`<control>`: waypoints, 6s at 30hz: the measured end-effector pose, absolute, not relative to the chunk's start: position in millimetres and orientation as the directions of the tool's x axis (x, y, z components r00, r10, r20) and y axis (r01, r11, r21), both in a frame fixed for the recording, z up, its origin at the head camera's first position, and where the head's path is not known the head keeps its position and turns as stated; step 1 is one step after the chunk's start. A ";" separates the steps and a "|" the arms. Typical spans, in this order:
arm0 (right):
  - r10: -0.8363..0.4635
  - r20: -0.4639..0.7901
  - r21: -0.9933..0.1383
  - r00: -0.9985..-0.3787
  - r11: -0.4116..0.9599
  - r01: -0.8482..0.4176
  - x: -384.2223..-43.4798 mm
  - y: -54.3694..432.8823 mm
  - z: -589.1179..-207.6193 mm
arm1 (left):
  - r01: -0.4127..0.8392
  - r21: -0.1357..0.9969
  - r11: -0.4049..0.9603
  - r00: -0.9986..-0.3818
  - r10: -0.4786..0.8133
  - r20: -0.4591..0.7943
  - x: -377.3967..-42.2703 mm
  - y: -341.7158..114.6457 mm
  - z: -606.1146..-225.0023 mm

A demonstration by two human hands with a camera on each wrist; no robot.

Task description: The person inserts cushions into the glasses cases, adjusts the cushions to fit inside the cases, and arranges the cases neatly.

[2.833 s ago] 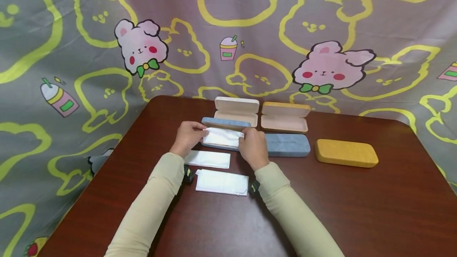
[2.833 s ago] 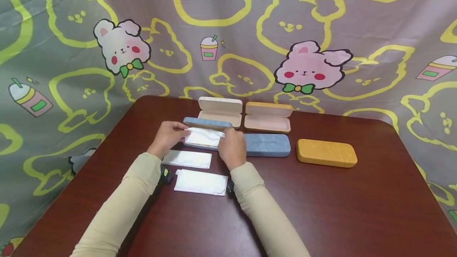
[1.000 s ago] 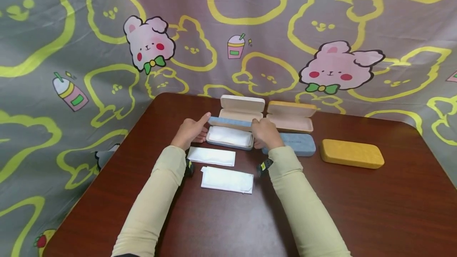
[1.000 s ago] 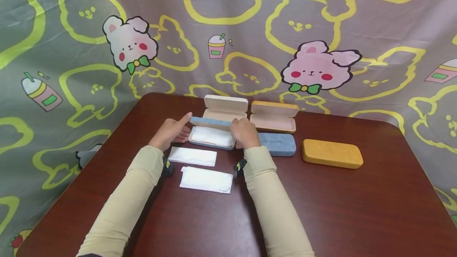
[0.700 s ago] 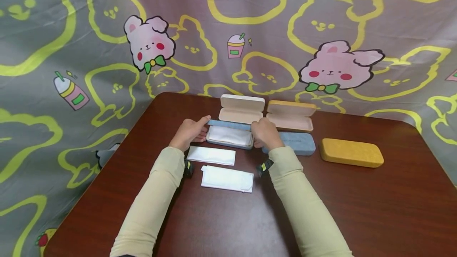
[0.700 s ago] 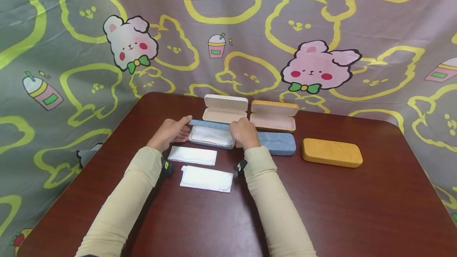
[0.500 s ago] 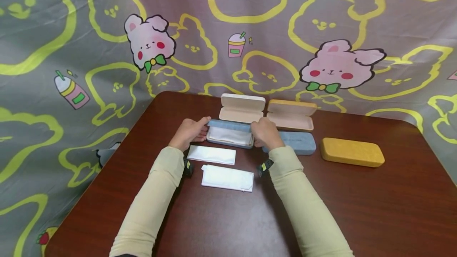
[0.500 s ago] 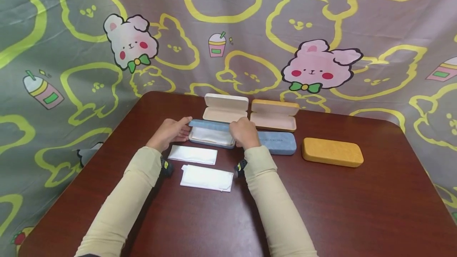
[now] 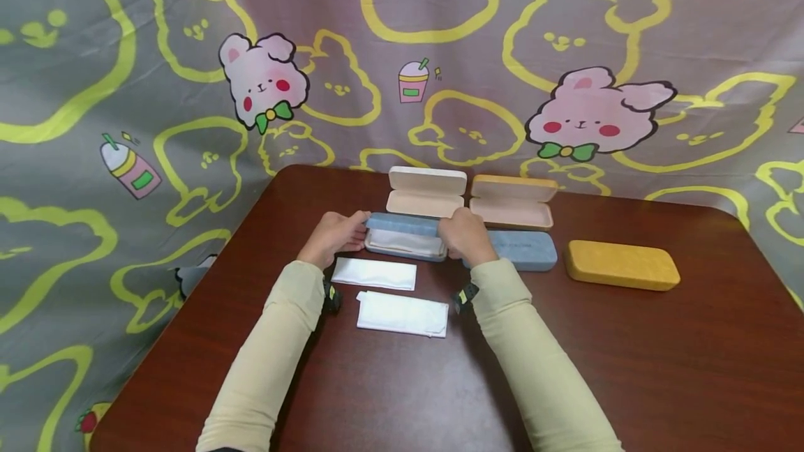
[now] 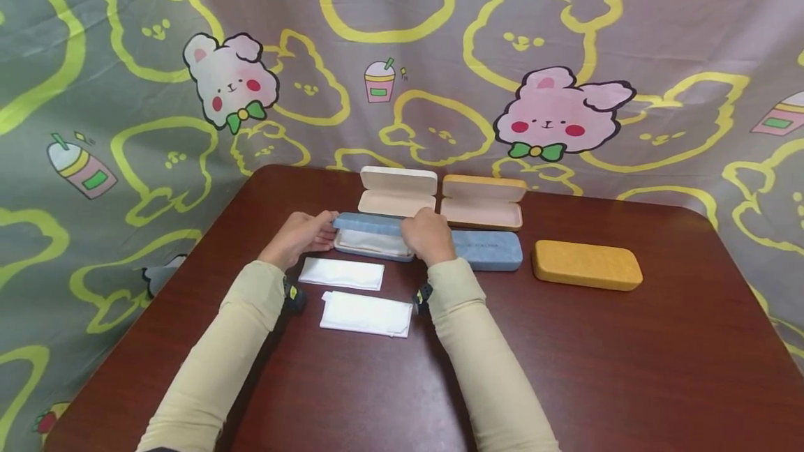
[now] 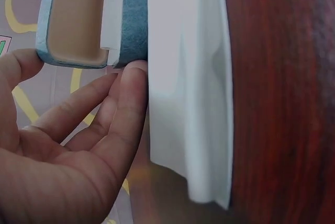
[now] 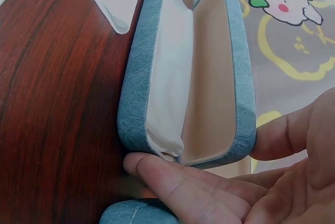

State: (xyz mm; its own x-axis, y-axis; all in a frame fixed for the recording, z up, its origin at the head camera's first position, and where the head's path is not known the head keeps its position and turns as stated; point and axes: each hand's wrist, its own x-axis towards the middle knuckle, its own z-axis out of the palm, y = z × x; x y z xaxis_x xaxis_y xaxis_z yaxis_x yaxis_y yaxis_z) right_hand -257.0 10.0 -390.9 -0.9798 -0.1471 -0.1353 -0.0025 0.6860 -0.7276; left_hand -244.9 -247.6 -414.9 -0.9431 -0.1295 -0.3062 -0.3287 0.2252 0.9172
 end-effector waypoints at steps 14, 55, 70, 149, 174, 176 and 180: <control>-0.134 -0.151 -0.734 -0.979 0.679 0.020 -250.5 12.0 -394.5 | -0.332 0.901 0.278 -0.942 -0.137 -0.305 -238.2 -250.9 -414.7; -0.405 -0.148 -0.782 -0.902 0.607 -0.144 -188.3 44.1 -400.8 | -0.117 0.710 0.694 -0.980 0.037 -0.197 -161.3 -244.9 -403.7; -0.464 -0.108 -0.642 -0.879 0.708 -0.295 -176.4 42.2 -417.5 | -0.096 0.647 0.757 -0.965 0.088 -0.247 -158.8 -233.2 -411.5; -0.390 -0.119 -0.903 -0.913 0.426 -0.064 -268.2 57.5 -367.8 | -0.183 0.936 0.302 -0.975 0.069 -0.213 -255.7 -221.3 -361.8; -0.247 0.079 -0.765 -0.966 0.607 -0.218 -321.4 47.9 -388.9 | -0.135 0.904 0.405 -0.990 -0.023 -0.138 -318.1 -212.1 -376.6; -0.254 0.110 -0.734 -0.961 0.631 -0.251 -323.4 46.6 -391.4 | -0.123 0.895 0.429 -0.992 -0.030 -0.122 -321.0 -212.0 -376.8; -0.271 0.171 -0.673 -0.947 0.670 -0.313 -327.5 44.3 -397.5 | -0.101 0.859 0.502 -0.995 -0.047 -0.090 -329.5 -210.8 -380.7</control>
